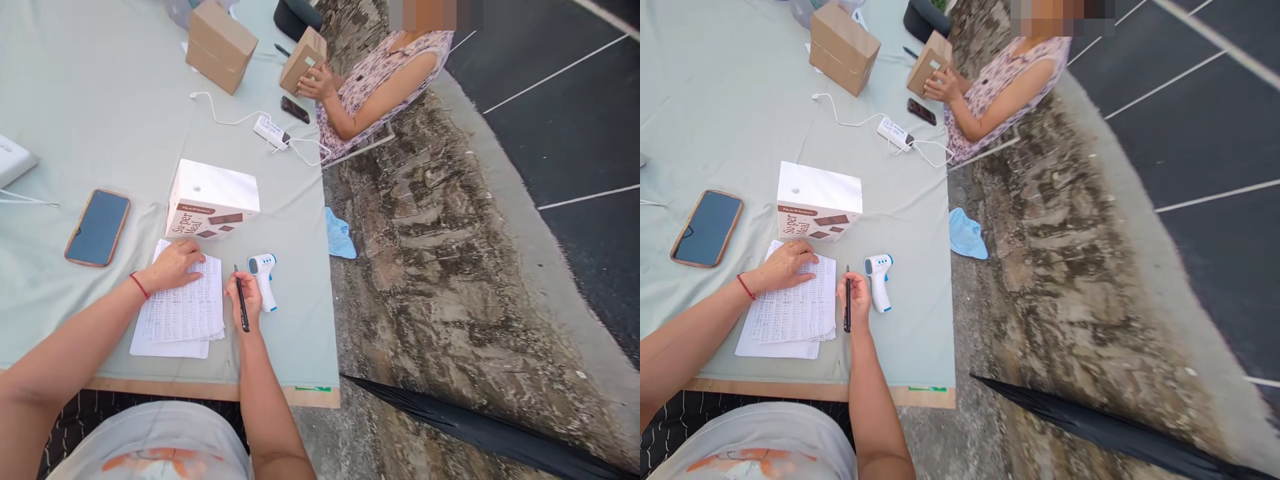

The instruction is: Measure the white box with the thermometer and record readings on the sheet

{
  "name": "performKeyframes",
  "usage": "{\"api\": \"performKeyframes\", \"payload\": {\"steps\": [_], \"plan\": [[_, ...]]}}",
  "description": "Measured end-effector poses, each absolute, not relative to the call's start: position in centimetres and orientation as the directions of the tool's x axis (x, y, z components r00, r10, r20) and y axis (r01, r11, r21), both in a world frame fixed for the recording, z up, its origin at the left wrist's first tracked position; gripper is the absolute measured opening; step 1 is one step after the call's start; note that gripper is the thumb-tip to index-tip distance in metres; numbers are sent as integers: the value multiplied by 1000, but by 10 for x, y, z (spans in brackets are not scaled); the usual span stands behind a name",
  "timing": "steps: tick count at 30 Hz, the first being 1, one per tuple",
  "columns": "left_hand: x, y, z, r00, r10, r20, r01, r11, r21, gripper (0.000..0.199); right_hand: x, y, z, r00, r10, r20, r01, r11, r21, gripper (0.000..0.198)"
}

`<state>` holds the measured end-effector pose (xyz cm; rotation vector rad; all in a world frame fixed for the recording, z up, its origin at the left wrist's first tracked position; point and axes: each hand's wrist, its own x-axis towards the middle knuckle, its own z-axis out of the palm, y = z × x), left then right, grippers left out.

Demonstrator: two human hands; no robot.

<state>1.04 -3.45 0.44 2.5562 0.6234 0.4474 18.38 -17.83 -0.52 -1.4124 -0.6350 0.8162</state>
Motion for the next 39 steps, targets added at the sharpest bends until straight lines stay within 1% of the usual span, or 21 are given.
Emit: {"api": "performKeyframes", "payload": {"steps": [3, 6, 8, 12, 14, 19, 23, 25, 30, 39], "plan": [[12, -37, 5, 843, 506, 181, 361, -782, 508, 26, 180, -181, -7, 646, 763, -29, -38, -6, -999, 34], [13, -41, 7, 848, 506, 158, 374, -782, 498, 27, 179, -183, -8, 630, 776, -17, -21, -4, -1000, 37], [14, -43, 9, 862, 485, 146, 373, -803, 464, 26, 179, -182, -11, 624, 781, -21, -1, -26, -1000, 37], [14, -47, 11, 897, 413, 158, 334, -867, 370, 22, 177, -178, -20, 660, 749, -59, 9, -87, -996, 27], [15, -48, 12, 909, 383, 165, 313, -888, 337, 21, 176, -176, -24, 670, 741, -53, 28, -96, -995, 23], [15, -49, 13, 914, 370, 166, 308, -900, 310, 20, 174, -172, -25, 600, 793, 106, 225, -41, -973, 17], [15, -49, 12, 912, 376, 164, 313, -896, 314, 20, 174, -172, -23, 583, 807, 94, 280, -90, -956, 20], [15, -49, 12, 911, 375, 168, 311, -897, 314, 20, 175, -173, -24, 593, 801, 81, 286, -116, -951, 21], [15, -49, 11, 911, 366, 189, 294, -899, 324, 20, 174, -173, -24, 643, 765, 29, 230, -158, -960, 24], [15, -49, 10, 913, 364, 185, 295, -901, 317, 19, 173, -172, -21, 628, 777, 39, 238, -145, -960, 24]]}}
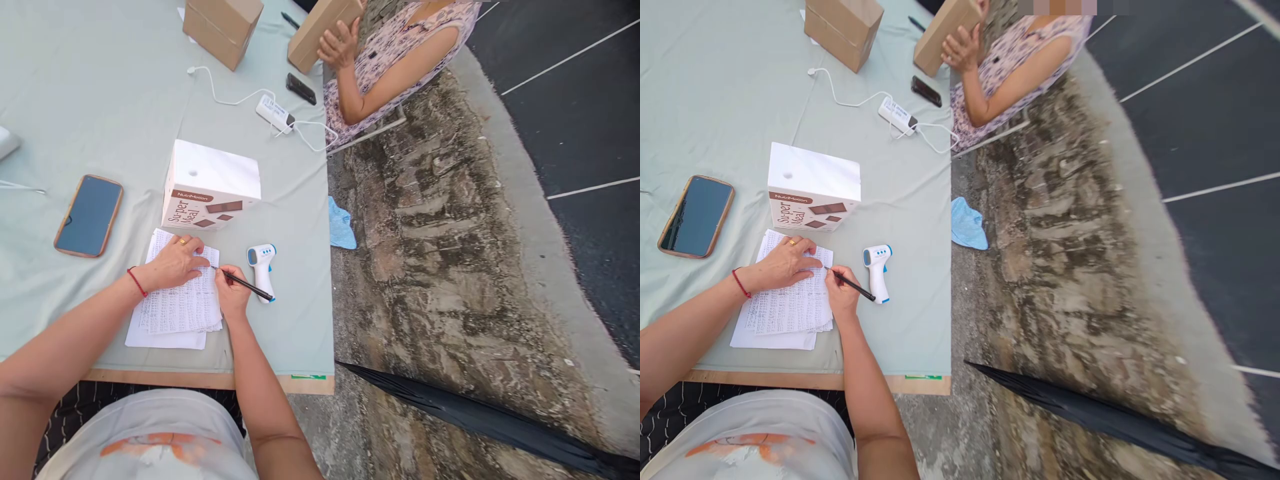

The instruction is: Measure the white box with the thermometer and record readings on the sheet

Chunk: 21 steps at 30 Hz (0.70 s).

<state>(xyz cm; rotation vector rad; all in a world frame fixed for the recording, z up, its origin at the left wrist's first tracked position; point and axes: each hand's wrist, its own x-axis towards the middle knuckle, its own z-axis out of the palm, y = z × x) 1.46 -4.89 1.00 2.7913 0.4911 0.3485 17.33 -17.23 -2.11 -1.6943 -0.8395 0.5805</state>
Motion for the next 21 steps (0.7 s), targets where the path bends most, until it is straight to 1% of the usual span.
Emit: {"api": "performKeyframes", "payload": {"steps": [14, 21], "plan": [[13, -48, 10, 918, 354, 181, 289, -907, 305, 20, 173, -173, -19, 635, 771, 45, 255, -155, -954, 23], [13, -48, 9, 915, 360, 180, 288, -898, 334, 21, 173, -173, -18, 628, 776, 50, 266, -154, -952, 21]]}}
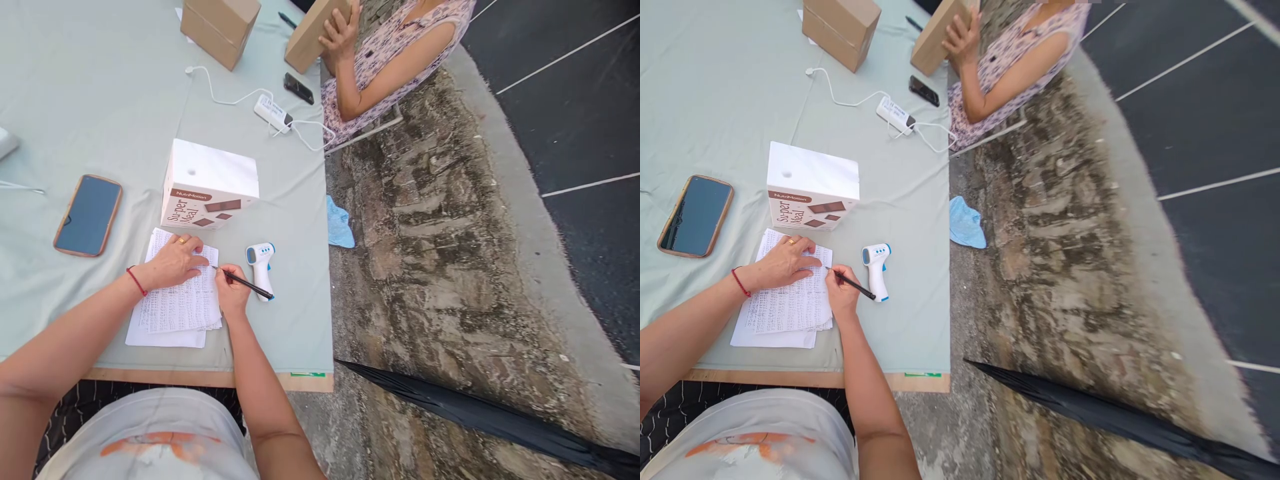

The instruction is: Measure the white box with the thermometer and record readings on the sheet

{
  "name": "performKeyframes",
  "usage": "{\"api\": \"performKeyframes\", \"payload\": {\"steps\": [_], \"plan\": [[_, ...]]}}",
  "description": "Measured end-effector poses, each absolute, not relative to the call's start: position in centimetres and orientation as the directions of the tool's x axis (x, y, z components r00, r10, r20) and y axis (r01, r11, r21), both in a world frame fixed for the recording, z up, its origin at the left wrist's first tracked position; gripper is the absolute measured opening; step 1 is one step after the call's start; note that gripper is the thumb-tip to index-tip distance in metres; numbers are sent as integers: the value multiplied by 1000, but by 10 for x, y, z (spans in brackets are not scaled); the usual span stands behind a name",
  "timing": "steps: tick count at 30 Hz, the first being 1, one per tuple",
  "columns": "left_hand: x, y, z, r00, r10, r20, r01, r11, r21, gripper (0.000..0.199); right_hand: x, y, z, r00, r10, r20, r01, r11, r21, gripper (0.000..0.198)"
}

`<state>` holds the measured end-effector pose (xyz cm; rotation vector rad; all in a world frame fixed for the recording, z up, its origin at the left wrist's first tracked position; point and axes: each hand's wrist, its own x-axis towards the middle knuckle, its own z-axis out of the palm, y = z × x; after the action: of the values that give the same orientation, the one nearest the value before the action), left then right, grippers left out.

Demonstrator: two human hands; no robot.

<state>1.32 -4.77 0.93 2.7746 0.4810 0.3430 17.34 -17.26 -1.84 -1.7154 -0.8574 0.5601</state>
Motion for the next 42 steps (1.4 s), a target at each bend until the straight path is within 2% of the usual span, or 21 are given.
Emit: {"api": "performKeyframes", "payload": {"steps": [15, 23, 29, 35, 39, 42], "plan": [[13, -48, 10, 913, 369, 174, 295, -892, 344, 20, 172, -172, -15, 675, 737, 34, 220, -157, -963, 23], [14, -48, 12, 918, 355, 177, 288, -903, 319, 21, 171, -172, -19, 664, 746, 43, 254, -171, -952, 21], [13, -47, 12, 914, 361, 184, 284, -895, 344, 21, 172, -173, -25, 711, 702, 45, 220, -160, -962, 21], [14, -47, 11, 913, 364, 184, 290, -897, 334, 20, 172, -173, -27, 679, 733, 42, 247, -174, -953, 20], [15, -48, 11, 912, 355, 205, 272, -898, 345, 18, 174, -177, -27, 678, 726, 115, 320, -151, -935, 20], [16, -47, 15, 825, 439, 356, 280, -865, 417, 14, 184, -180, -29, 620, 744, 249, 478, -106, -872, 23]]}}
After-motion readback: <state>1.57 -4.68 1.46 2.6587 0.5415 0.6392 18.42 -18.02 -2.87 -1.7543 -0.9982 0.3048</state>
